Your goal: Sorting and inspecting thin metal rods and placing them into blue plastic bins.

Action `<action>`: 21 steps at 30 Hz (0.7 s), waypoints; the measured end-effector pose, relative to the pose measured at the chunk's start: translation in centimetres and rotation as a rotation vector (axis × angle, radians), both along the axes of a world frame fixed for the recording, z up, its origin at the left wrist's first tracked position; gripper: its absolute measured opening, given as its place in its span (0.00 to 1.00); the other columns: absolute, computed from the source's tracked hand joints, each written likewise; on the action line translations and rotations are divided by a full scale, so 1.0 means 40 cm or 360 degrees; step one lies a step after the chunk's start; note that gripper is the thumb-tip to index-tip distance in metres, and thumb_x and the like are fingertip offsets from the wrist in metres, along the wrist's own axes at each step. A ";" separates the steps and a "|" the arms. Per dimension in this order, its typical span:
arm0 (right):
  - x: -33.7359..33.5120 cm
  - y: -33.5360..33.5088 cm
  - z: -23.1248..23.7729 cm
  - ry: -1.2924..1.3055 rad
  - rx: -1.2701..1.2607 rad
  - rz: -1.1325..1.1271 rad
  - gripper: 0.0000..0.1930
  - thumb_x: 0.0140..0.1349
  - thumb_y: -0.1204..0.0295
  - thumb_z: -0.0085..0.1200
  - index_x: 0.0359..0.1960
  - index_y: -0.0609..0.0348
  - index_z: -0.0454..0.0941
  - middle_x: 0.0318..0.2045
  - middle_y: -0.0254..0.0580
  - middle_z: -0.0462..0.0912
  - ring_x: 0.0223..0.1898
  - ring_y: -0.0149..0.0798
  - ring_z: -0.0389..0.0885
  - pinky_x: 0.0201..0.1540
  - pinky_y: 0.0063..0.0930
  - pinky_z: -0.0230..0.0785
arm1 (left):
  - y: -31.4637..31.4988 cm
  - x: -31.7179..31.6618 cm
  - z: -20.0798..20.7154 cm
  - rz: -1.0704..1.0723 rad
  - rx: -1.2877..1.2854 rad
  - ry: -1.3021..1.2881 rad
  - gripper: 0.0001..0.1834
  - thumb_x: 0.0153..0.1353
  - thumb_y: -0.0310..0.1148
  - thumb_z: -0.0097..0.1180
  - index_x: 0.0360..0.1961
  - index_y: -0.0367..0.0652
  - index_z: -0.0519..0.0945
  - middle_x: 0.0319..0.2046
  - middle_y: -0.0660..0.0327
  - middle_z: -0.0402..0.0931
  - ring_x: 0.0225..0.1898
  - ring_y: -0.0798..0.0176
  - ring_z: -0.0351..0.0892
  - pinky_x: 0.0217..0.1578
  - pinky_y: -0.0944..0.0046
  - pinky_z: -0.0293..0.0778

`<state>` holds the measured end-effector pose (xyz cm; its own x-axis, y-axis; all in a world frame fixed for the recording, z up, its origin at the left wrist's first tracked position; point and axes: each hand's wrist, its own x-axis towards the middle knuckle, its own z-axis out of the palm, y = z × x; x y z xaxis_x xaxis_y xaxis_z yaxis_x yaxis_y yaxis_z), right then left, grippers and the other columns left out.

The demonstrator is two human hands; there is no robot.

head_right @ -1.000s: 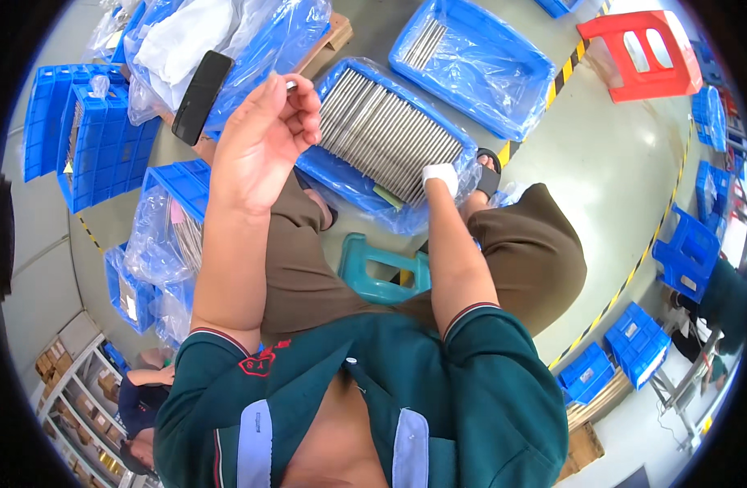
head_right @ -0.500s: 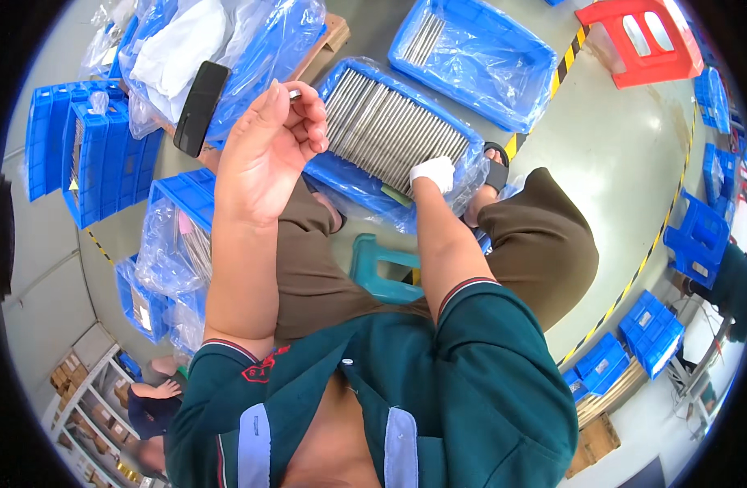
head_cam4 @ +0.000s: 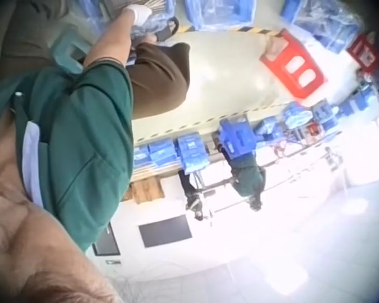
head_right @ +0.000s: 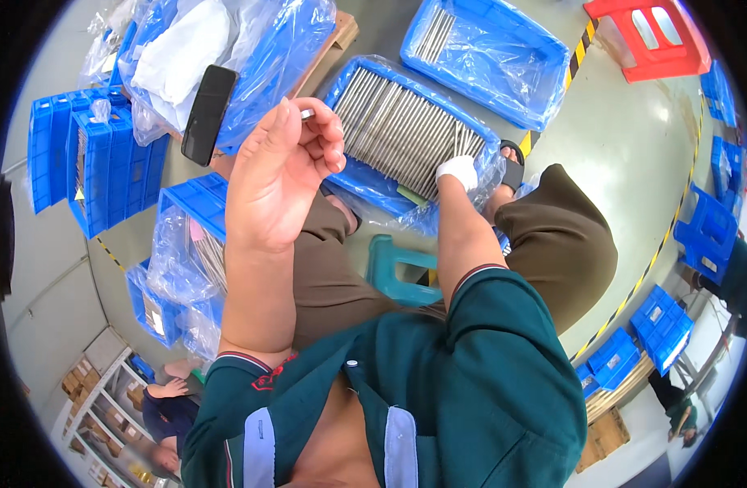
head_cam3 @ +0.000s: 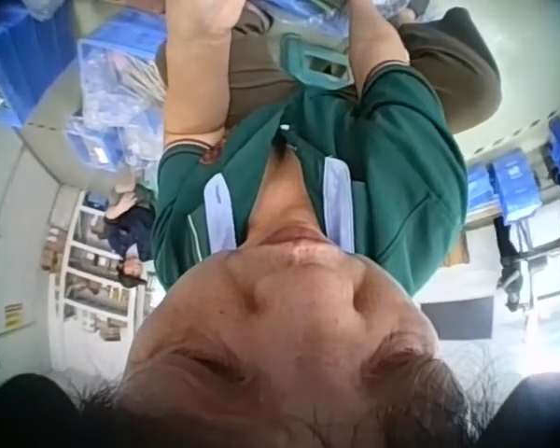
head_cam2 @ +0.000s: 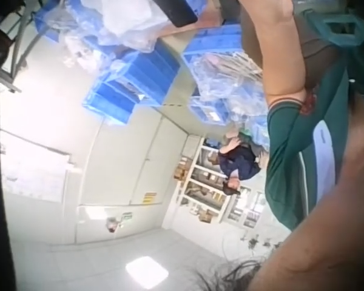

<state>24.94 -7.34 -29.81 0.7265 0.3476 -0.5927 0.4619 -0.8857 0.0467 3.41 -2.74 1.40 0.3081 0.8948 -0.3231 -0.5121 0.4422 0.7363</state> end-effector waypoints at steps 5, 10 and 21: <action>0.008 -0.016 -0.025 0.0083 -0.0012 -0.0029 0.17 0.54 0.66 0.50 0.44 0.61 0.74 0.44 0.54 0.79 0.48 0.50 0.78 0.50 0.41 0.69 | -0.011 -0.014 -0.014 -0.0001 -0.0023 -0.0009 0.14 0.62 0.42 0.52 0.35 0.41 0.78 0.30 0.64 0.76 0.30 0.72 0.72 0.34 0.73 0.68; 0.023 -0.050 -0.097 0.0253 0.0297 -0.0054 0.22 0.56 0.55 0.46 0.42 0.62 0.75 0.42 0.60 0.78 0.48 0.56 0.75 0.50 0.42 0.68 | -0.014 -0.010 -0.005 -0.0002 0.0026 0.0009 0.14 0.61 0.42 0.53 0.33 0.42 0.78 0.29 0.65 0.76 0.29 0.73 0.72 0.33 0.73 0.68; 0.054 -0.012 0.204 0.2039 0.1513 -0.0943 0.11 0.64 0.60 0.48 0.40 0.52 0.69 0.21 0.30 0.69 0.17 0.27 0.66 0.18 0.21 0.62 | 0.026 0.062 -0.049 -0.0042 -0.0003 0.0030 0.13 0.59 0.43 0.57 0.32 0.45 0.79 0.26 0.67 0.77 0.27 0.74 0.73 0.29 0.74 0.69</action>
